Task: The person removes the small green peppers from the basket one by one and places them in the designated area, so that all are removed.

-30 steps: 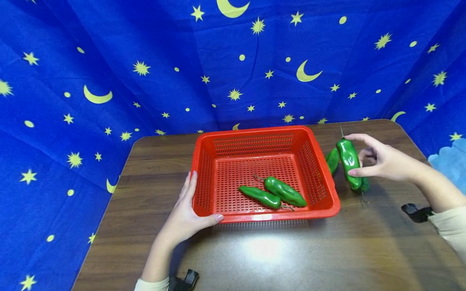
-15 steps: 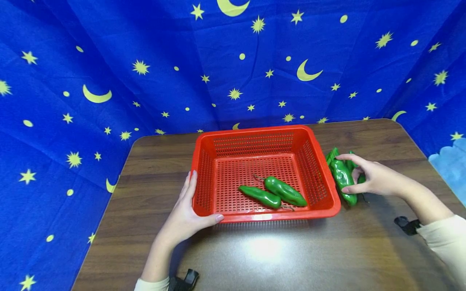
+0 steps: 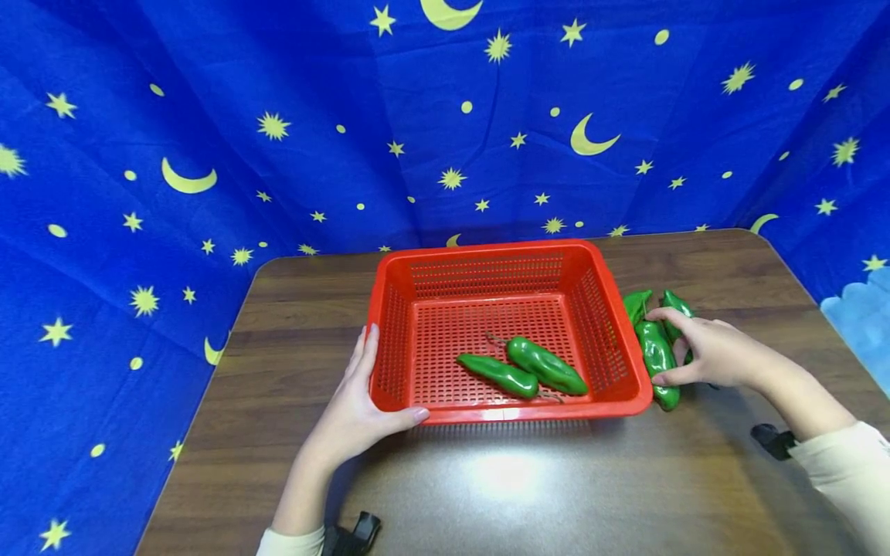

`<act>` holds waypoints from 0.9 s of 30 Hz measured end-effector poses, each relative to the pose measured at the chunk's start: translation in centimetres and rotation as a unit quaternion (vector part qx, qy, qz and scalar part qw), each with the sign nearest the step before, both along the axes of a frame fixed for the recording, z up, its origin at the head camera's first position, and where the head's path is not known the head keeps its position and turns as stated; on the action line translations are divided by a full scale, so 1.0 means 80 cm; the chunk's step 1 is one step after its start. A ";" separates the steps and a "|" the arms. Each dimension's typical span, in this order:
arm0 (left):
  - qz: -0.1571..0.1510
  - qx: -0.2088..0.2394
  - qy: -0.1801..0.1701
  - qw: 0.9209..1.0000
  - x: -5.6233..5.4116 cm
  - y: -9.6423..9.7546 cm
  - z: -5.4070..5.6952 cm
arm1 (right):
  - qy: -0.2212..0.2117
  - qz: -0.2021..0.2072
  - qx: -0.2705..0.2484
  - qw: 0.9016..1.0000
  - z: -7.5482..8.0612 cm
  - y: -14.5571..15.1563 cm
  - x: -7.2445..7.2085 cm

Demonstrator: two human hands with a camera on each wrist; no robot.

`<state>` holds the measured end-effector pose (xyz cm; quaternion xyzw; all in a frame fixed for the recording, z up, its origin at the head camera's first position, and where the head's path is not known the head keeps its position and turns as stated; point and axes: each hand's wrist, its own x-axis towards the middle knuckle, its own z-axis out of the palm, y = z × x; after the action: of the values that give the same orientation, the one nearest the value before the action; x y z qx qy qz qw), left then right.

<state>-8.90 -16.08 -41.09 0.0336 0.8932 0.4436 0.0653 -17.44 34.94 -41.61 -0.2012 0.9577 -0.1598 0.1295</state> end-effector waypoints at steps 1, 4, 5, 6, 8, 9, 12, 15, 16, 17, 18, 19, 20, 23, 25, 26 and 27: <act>0.000 0.000 0.000 1.000 0.000 0.000 0.000 | 0.000 0.003 0.001 1.000 -0.001 0.000 0.000; 0.000 -0.001 -0.001 1.000 0.000 0.000 0.000 | 0.001 0.004 0.008 1.000 -0.001 -0.002 -0.001; 0.000 -0.002 -0.001 1.000 0.000 0.000 0.000 | 0.001 0.006 0.009 1.000 -0.001 -0.003 -0.002; 0.001 -0.003 -0.002 1.000 0.000 0.000 0.000 | 0.000 0.008 0.010 1.000 0.000 -0.003 -0.002; 0.002 -0.002 -0.002 1.000 0.001 -0.001 0.000 | -0.009 0.004 0.014 1.000 0.002 -0.004 -0.003; 0.001 -0.002 -0.002 1.000 0.000 -0.001 0.000 | -0.010 0.002 0.017 1.000 0.004 -0.004 -0.004; 0.001 0.000 -0.003 1.000 0.000 0.000 0.001 | -0.006 -0.009 0.041 0.999 0.014 -0.004 -0.006; 0.000 0.004 -0.003 1.000 0.000 0.001 0.001 | 0.013 -0.015 0.071 0.997 0.027 -0.005 -0.008; -0.001 0.003 -0.003 1.000 0.000 0.001 0.001 | 0.019 -0.015 0.079 0.997 0.032 -0.005 -0.010; -0.001 0.003 -0.002 1.000 0.000 0.001 0.001 | 0.027 -0.012 0.084 0.996 0.036 -0.006 -0.011; -0.002 0.004 -0.002 1.000 0.000 0.001 0.001 | 0.031 -0.008 0.082 0.996 0.041 -0.006 -0.013; -0.002 0.004 -0.001 1.000 0.000 0.001 0.002 | 0.033 -0.007 0.076 0.997 0.045 -0.007 -0.014; -0.002 0.003 -0.001 1.000 0.000 0.001 0.002 | 0.035 -0.005 0.071 0.997 0.050 -0.009 -0.016; 0.000 0.001 -0.002 1.000 0.000 0.001 0.002 | 0.050 0.001 0.051 0.997 0.064 -0.014 -0.022; 0.001 0.001 -0.004 1.000 0.000 0.001 0.002 | 0.061 -0.001 0.039 0.997 0.075 -0.020 -0.026; -0.001 -0.003 -0.002 1.000 0.000 0.001 0.001 | 0.071 0.002 0.031 0.997 0.080 -0.023 -0.028; -0.001 -0.004 -0.002 1.000 0.000 0.001 0.001 | 0.083 0.007 0.023 0.996 0.085 -0.027 -0.031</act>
<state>-8.91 -15.99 -41.02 0.0328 0.8948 0.4401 0.0678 -19.89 32.81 -34.85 -0.2171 0.9673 -0.1191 0.0550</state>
